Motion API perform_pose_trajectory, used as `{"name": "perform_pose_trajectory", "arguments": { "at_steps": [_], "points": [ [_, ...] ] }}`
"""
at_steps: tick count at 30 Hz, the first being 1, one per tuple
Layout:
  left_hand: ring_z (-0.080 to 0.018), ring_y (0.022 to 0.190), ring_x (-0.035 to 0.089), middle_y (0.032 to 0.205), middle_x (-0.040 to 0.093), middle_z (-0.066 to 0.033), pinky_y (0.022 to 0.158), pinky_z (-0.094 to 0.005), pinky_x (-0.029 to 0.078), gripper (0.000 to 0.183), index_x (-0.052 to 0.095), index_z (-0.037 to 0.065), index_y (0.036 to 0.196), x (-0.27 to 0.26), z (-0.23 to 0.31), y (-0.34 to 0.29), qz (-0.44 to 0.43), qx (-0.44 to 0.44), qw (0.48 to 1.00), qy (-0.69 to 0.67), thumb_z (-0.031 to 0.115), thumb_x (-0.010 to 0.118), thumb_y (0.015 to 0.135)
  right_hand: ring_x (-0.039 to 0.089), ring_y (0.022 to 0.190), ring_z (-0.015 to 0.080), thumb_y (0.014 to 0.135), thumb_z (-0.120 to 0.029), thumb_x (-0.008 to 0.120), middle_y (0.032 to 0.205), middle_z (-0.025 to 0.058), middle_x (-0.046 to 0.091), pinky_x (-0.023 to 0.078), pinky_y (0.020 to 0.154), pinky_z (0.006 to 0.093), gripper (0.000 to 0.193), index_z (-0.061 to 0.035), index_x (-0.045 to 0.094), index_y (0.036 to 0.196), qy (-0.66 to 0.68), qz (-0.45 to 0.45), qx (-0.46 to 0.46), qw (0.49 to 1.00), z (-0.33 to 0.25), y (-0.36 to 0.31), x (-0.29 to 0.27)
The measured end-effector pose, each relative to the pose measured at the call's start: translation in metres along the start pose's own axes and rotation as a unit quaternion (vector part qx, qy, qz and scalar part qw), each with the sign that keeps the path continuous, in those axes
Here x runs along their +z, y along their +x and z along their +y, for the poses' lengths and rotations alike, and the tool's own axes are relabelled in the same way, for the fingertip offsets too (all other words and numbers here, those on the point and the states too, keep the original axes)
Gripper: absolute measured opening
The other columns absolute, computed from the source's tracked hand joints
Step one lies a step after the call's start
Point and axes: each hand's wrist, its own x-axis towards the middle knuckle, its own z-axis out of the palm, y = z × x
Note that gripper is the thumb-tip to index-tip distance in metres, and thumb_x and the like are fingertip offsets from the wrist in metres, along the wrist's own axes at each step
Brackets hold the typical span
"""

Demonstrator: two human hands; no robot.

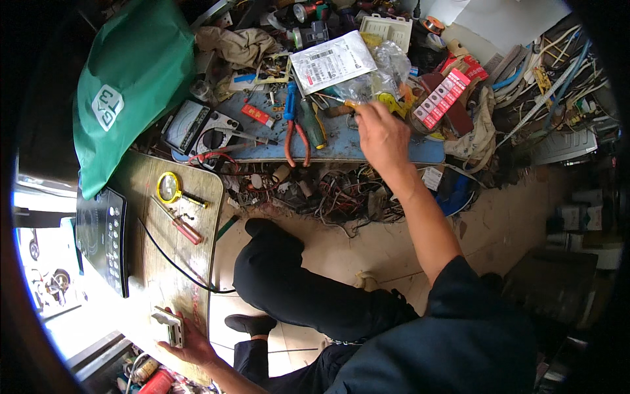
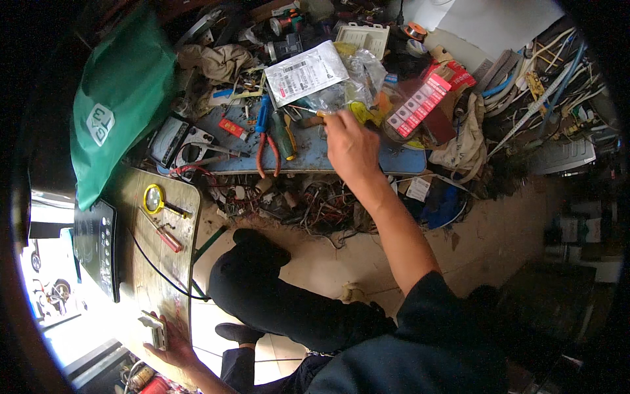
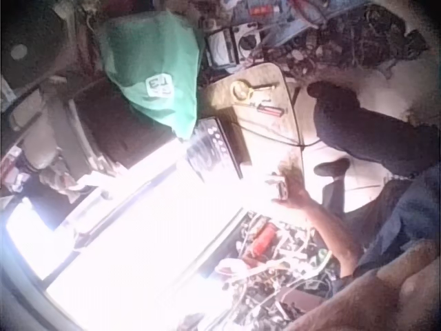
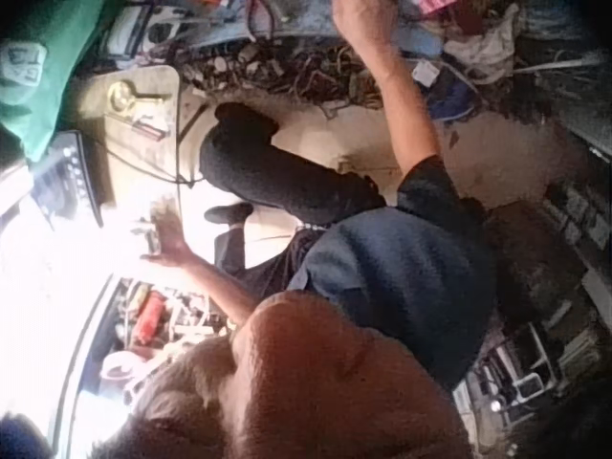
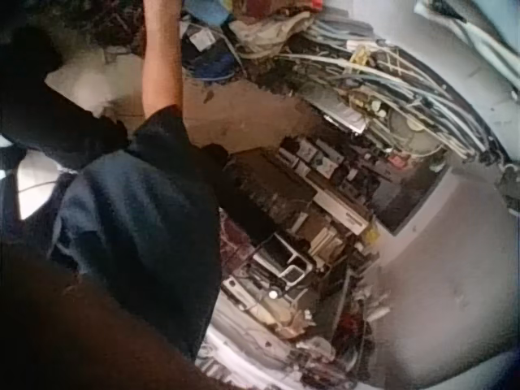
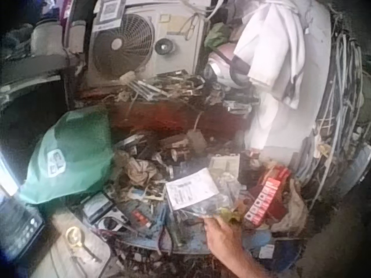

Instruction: The person uses a multimeter to test a circuit board inside a disassembled device, then inspects a small white electronic module with a screen and ports. The person handles tools and components on a cluttered workbench.

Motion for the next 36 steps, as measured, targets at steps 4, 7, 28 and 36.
{"name": "perform_pose_trajectory", "arguments": {
  "at_steps": [4,7,28,36],
  "points": [
    [-0.0379,0.129,0.061,0.160,0.042,-0.0201,0.108,-0.0449,0.054,0.083,0.022,0.003,0.163,0.016,0.000,-0.005,0.012,0.019,0.999,0.033,0.054,0.052,0.105,0.072,0.080,0.0383,0.088,-0.005,0.065,0.097,0.0137,0.072,0.057,0.072,0.0497,0.019,-0.0040,0.066,0.107,-0.106,-0.065,-0.057,0.991,0.010,0.036,0.018],
    [-0.0384,0.122,0.064,0.155,0.044,-0.0266,0.105,-0.0415,0.056,0.083,0.023,0.004,0.163,0.021,-0.005,-0.005,0.026,0.034,0.998,0.043,0.057,0.050,0.105,0.074,0.086,0.0394,0.085,-0.004,0.063,0.093,0.0181,0.075,0.058,0.076,0.0517,0.023,-0.0037,0.067,0.107,-0.155,-0.199,-0.050,0.966,0.012,0.062,0.012],
    [-0.0392,0.124,0.063,0.156,0.042,-0.0285,0.104,-0.0412,0.056,0.082,0.023,0.002,0.163,0.017,-0.004,-0.004,0.006,0.036,0.998,0.047,0.054,0.050,0.106,0.072,0.093,0.0405,0.086,-0.015,0.071,0.097,0.0187,0.075,0.057,0.081,0.0517,0.018,-0.0073,0.074,0.101,-0.161,-0.163,-0.043,0.972,0.075,0.121,-0.009],
    [-0.0388,0.129,0.059,0.158,0.040,-0.0267,0.109,-0.0420,0.052,0.081,0.022,-0.001,0.162,0.011,-0.001,-0.005,0.011,0.031,0.996,0.079,0.053,0.047,0.107,0.071,0.097,0.0369,0.086,-0.017,0.074,0.102,0.0150,0.075,0.056,0.084,0.0484,0.020,-0.0100,0.077,0.104,-0.175,-0.183,-0.039,0.967,0.056,0.122,-0.006]
  ]
}}
